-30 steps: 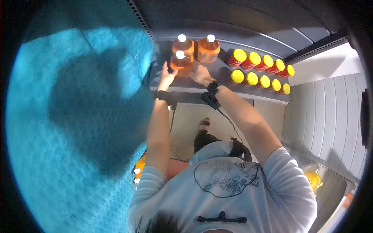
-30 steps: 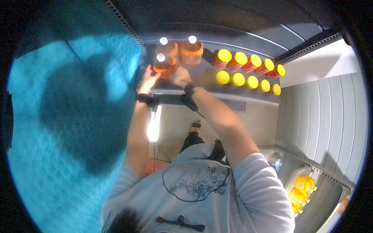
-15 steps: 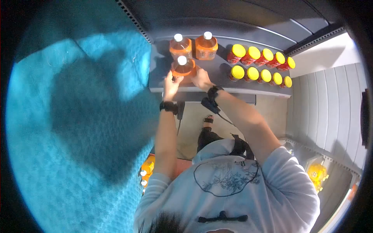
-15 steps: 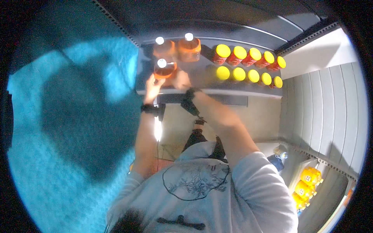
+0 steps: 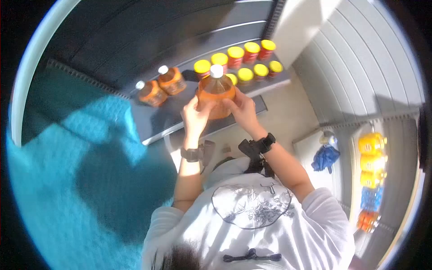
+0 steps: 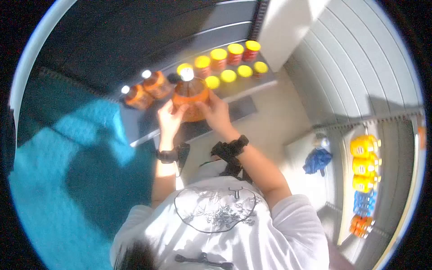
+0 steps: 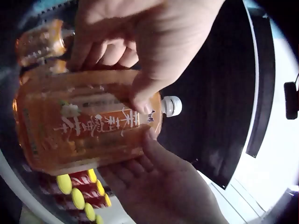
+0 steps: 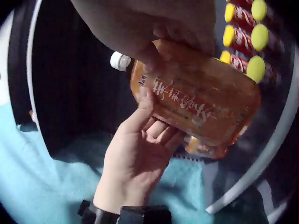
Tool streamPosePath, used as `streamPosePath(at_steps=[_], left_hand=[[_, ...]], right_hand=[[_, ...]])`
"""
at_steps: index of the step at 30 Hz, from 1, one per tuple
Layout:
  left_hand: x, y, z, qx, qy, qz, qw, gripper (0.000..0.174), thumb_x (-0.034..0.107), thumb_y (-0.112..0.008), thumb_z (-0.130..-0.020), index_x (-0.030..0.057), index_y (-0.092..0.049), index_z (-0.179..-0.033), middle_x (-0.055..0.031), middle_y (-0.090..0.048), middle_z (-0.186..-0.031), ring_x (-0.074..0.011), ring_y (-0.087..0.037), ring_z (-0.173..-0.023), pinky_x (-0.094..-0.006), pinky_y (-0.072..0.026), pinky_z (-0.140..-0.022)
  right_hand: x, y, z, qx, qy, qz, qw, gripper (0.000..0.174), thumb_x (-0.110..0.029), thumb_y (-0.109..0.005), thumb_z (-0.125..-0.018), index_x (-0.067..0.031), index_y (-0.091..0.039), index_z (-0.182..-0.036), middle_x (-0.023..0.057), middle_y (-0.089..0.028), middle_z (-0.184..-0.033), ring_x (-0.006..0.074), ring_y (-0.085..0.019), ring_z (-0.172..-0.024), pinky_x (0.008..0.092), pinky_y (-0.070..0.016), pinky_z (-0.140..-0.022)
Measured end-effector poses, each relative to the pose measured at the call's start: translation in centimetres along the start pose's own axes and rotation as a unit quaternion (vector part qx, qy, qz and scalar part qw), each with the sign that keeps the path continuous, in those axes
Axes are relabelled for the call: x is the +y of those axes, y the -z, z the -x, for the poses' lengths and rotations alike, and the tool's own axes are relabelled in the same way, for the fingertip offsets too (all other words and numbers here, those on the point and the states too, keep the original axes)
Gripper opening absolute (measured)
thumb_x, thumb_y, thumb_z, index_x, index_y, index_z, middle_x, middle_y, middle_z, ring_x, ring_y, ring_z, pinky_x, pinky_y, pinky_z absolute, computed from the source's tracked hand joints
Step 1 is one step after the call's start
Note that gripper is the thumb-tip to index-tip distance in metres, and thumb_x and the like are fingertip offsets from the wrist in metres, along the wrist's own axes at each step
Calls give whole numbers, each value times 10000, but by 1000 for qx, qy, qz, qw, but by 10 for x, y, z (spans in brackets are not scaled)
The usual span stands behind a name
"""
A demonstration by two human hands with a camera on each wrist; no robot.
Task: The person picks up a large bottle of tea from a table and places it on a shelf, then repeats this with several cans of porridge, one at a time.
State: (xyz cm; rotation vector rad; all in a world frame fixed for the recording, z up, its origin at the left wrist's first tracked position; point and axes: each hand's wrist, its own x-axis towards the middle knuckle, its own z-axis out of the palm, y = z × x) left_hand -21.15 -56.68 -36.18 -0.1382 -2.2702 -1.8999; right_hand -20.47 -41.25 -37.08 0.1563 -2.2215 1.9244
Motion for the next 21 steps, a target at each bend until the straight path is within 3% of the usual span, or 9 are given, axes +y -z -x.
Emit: streamPosePath(at_steps=[2,5,6,9,12,21], left_hand=[[19,-35,-4,-55,-2,6,998,279,80,-634,-721,-33,-575,-969,-70,-644,-831,-73,-564,-754,-256,-458,-684],[57,-89,-2,-136,-46,54,988,259,78,-620,-731,-31,-580,-963,-61,-640,-814,-82,-570,-742,-251,-458,-680],[56,-106,-3,-155,-61,14,986,275,81,-620,-735,-27,-576,-983,-57,-636,-808,-89,-575,-734,-248,-460,-675],[125,-157,12,-179,-107,-16,978,326,104,-638,-733,-21,-566,-1025,-84,-640,-831,-93,-583,-743,-242,-463,-675],[170,-211,27,-216,-123,41,968,338,102,-639,-731,-20,-563,-1037,-97,-642,-844,-85,-583,-747,-236,-463,-678],[289,-350,77,-353,-180,138,908,324,82,-614,-752,-40,-555,-1047,-74,-635,-871,-81,-579,-786,-228,-463,-697]], right_hand=[[-12,39,8,57,-10,18,998,421,-204,-590,-769,-5,-475,-1122,166,-610,-860,203,-602,-806,302,-451,-701],[-54,101,26,135,-14,60,989,374,-185,-589,-762,-3,-504,-1078,170,-610,-813,209,-605,-752,299,-452,-675],[-69,121,34,157,-15,79,984,359,-182,-587,-762,-2,-513,-1063,170,-609,-802,210,-604,-735,297,-452,-669],[-96,182,52,215,2,143,966,337,-180,-580,-762,2,-529,-1041,169,-602,-786,199,-592,-691,291,-448,-646],[-133,238,73,275,35,170,945,319,-186,-590,-753,-4,-544,-1010,155,-599,-744,198,-580,-639,294,-444,-610],[-209,395,141,376,30,308,873,299,-236,-596,-747,-35,-568,-967,188,-569,-673,318,-571,-615,332,-450,-571]])
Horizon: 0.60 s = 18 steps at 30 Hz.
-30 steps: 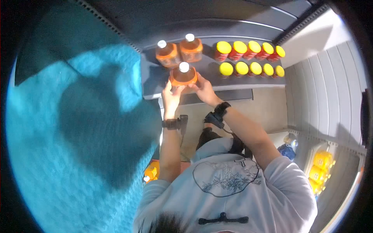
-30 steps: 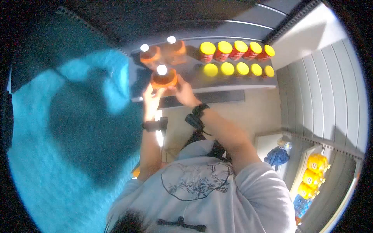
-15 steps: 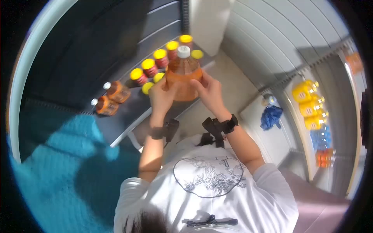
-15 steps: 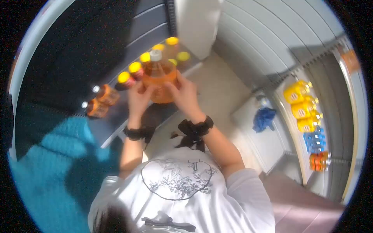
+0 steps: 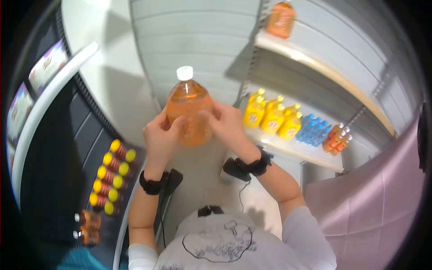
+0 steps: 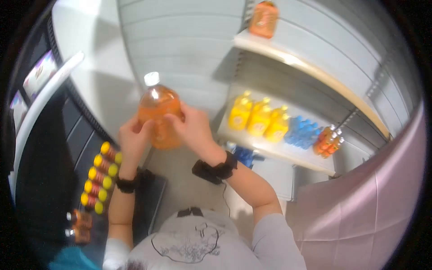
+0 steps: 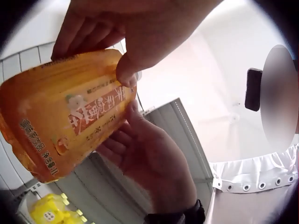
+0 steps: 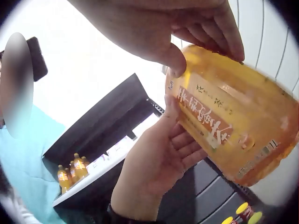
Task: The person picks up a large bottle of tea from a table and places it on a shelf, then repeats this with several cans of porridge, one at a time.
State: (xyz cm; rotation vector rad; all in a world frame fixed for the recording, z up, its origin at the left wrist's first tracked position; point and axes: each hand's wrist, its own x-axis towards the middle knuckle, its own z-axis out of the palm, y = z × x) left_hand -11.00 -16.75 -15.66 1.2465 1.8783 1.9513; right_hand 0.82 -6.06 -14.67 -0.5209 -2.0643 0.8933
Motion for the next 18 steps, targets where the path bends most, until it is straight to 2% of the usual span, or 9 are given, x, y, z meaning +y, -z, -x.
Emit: streamPosePath(at_steps=[3,6,8,9,10,11,13,16,18], left_hand=[[41,-41,-22,-18,-60,2,998,309,74,-597,-764,-55,-554,-1041,-65,-631,-879,-74,-572,-789,-231,-463,-703],[82,-74,-47,-37,-83,89,992,319,79,-601,-761,-55,-551,-1046,-68,-629,-885,-69,-566,-787,-224,-460,-708],[106,-89,-78,-46,-127,39,990,279,176,-625,-755,-21,-608,-952,-61,-643,-783,-50,-564,-710,-220,-461,-642],[116,-95,-98,-57,-159,1,986,290,236,-633,-752,-9,-629,-908,-61,-645,-744,-48,-565,-683,-221,-461,-617],[133,-101,-113,-52,-189,-43,980,320,293,-630,-745,0,-640,-872,-61,-644,-719,-60,-571,-650,-227,-457,-591],[150,-107,-127,-46,-218,-89,971,356,350,-627,-737,9,-651,-837,-62,-643,-693,-73,-577,-618,-233,-453,-564],[171,-124,-159,-45,-259,-99,960,453,436,-618,-715,-2,-650,-827,-83,-635,-678,-118,-579,-576,-257,-450,-547],[194,-149,-205,-117,-253,-90,956,506,405,-596,-762,-55,-597,-972,-86,-624,-833,-98,-571,-757,-229,-454,-675],[194,-169,-223,-160,-254,-52,952,511,414,-597,-762,-58,-599,-957,-94,-620,-843,-111,-578,-777,-241,-460,-698]], right_hand=[[-2,50,-20,63,58,-14,996,289,-229,-594,-743,-33,-580,-956,198,-571,-674,320,-571,-599,350,-455,-574],[-22,103,-45,100,92,25,990,268,-223,-587,-740,-32,-599,-927,202,-571,-659,316,-574,-577,362,-457,-571],[-33,142,-70,92,108,34,989,278,-252,-582,-741,18,-623,-788,184,-574,-595,275,-586,-543,347,-451,-526],[-42,162,-83,96,104,98,985,303,-262,-585,-742,38,-622,-731,174,-563,-556,238,-593,-534,340,-447,-507],[-59,177,-92,123,132,146,973,322,-275,-590,-741,44,-622,-716,168,-563,-541,203,-604,-548,328,-458,-518],[-58,189,-110,138,121,103,978,343,-294,-597,-741,46,-626,-715,163,-593,-581,200,-611,-565,318,-470,-539],[-61,222,-143,110,86,89,986,382,-315,-614,-750,67,-616,-783,148,-629,-721,192,-618,-662,297,-484,-621],[-67,252,-168,109,70,77,989,435,-340,-580,-805,78,-586,-925,96,-614,-814,115,-576,-715,247,-472,-689],[-68,260,-174,113,51,77,989,362,-261,-541,-818,67,-573,-965,132,-613,-877,198,-582,-791,325,-470,-714]])
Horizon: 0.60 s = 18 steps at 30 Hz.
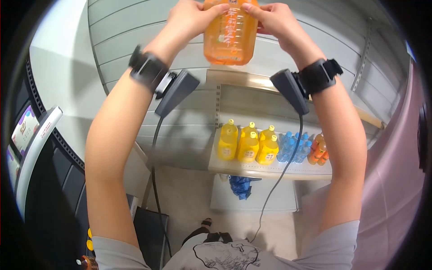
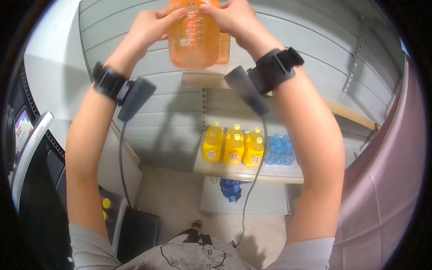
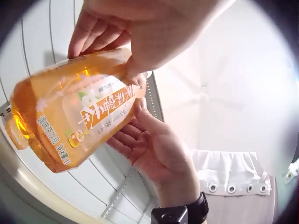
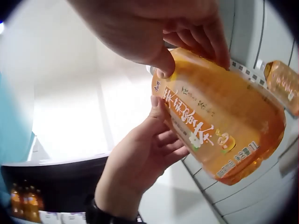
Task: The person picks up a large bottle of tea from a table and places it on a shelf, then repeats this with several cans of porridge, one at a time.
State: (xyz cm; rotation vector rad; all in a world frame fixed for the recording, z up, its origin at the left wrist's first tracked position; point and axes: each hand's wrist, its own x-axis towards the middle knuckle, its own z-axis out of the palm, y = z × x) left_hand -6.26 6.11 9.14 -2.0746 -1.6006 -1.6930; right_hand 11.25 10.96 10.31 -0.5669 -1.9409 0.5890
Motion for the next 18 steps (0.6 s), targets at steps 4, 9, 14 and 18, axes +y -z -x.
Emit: streamPosePath(at_steps=[4,9,14,18], left_hand=[[-36,-27,-37,-58,13,50,997,503,410,-615,-755,-60,-602,-932,-107,-616,-842,-136,-593,-790,-260,-478,-725],[-96,-67,-81,-50,-5,25,998,525,517,-640,-662,-7,-635,-691,-99,-601,-616,-178,-580,-554,-290,-456,-546],[-131,-92,-95,-61,-12,43,997,493,494,-650,-658,2,-632,-650,-87,-588,-574,-174,-554,-505,-284,-444,-514],[-144,-100,-95,-75,-16,34,996,458,459,-652,-667,4,-625,-621,-96,-579,-546,-171,-564,-506,-289,-439,-502]], right_hand=[[41,0,-29,34,-49,-32,998,279,-181,-556,-807,51,-591,-957,121,-637,-835,188,-606,-713,286,-486,-642],[98,5,-59,11,-93,93,991,450,-367,-571,-807,60,-578,-948,105,-606,-858,147,-585,-769,264,-474,-739],[126,-3,-70,14,-131,106,986,442,-358,-570,-809,58,-574,-961,123,-599,-891,168,-581,-826,296,-465,-791],[148,-9,-75,10,-149,103,983,439,-338,-559,-821,72,-562,-976,134,-591,-908,182,-578,-836,297,-467,-793]])
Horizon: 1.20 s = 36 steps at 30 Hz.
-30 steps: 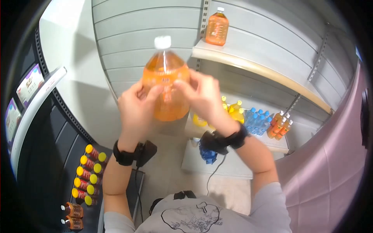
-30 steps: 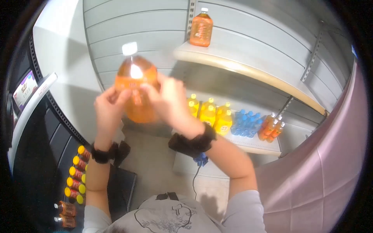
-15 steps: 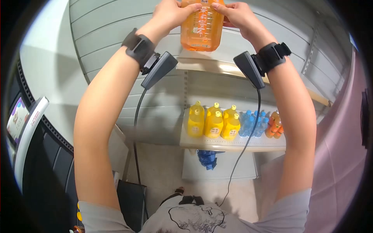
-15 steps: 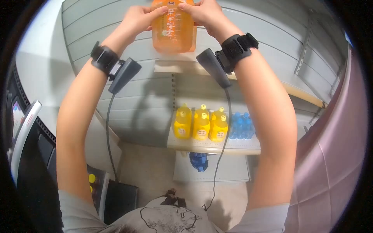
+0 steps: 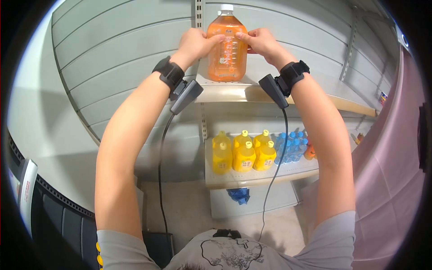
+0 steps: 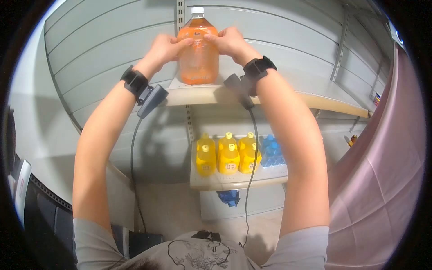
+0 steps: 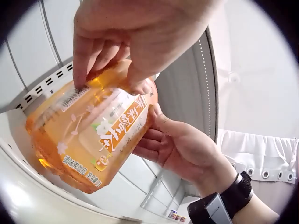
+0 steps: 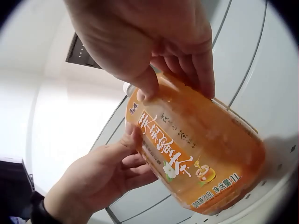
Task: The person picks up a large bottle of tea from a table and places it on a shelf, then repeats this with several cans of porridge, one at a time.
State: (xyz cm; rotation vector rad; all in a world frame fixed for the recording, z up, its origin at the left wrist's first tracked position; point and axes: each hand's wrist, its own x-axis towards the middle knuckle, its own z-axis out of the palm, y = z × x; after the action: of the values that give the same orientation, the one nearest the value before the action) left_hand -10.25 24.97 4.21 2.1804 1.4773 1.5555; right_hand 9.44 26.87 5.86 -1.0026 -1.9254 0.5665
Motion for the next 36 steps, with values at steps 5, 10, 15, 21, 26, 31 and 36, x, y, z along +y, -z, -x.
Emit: streamPosePath(at_steps=[5,10,15,21,26,31,36], left_hand=[[0,-6,-1,16,8,-31,999,434,427,-650,-680,-3,-629,-632,-101,-584,-549,-174,-566,-501,-289,-438,-499],[-7,-15,-4,42,-12,-15,999,428,419,-651,-681,-8,-639,-661,-101,-591,-556,-179,-580,-518,-292,-449,-511],[-6,-13,-7,18,7,-20,1000,436,409,-636,-705,-24,-633,-749,-109,-609,-638,-169,-593,-595,-282,-457,-560],[-15,-15,-14,-27,29,-40,998,458,376,-597,-762,-61,-605,-901,-110,-623,-765,-139,-587,-698,-265,-460,-628],[-16,-14,-15,-34,33,-52,998,485,386,-598,-766,-74,-594,-923,-123,-619,-794,-152,-587,-707,-265,-463,-641],[-28,-19,-22,-18,16,-1,1000,500,454,-622,-712,-44,-604,-759,-109,-596,-664,-169,-575,-611,-283,-455,-573],[-9,-3,-7,25,54,-65,996,526,490,-600,-716,-36,-614,-722,-90,-577,-585,-148,-541,-531,-281,-439,-515]], right_hand=[[12,-3,-6,-17,17,-18,1000,447,-332,-538,-833,86,-544,-994,144,-579,-929,182,-569,-864,303,-465,-811],[19,-7,-19,-22,9,-1,1000,460,-354,-515,-842,74,-540,-1009,142,-571,-948,191,-560,-890,312,-448,-833],[24,-8,-28,-30,9,4,999,471,-363,-511,-843,73,-534,-1019,143,-566,-957,197,-554,-907,316,-438,-851],[38,-11,-38,11,20,4,1000,528,-412,-559,-773,80,-560,-966,174,-587,-910,240,-567,-857,355,-442,-734],[40,-12,-42,8,21,12,1000,537,-423,-556,-771,82,-561,-955,187,-583,-916,249,-567,-863,373,-449,-712],[33,-13,-36,-1,-3,39,999,521,-397,-521,-824,79,-527,-1037,146,-567,-963,198,-555,-906,299,-445,-819],[-6,-3,0,86,3,181,980,530,-408,-542,-802,77,-537,-1016,128,-578,-945,200,-554,-910,283,-438,-786]])
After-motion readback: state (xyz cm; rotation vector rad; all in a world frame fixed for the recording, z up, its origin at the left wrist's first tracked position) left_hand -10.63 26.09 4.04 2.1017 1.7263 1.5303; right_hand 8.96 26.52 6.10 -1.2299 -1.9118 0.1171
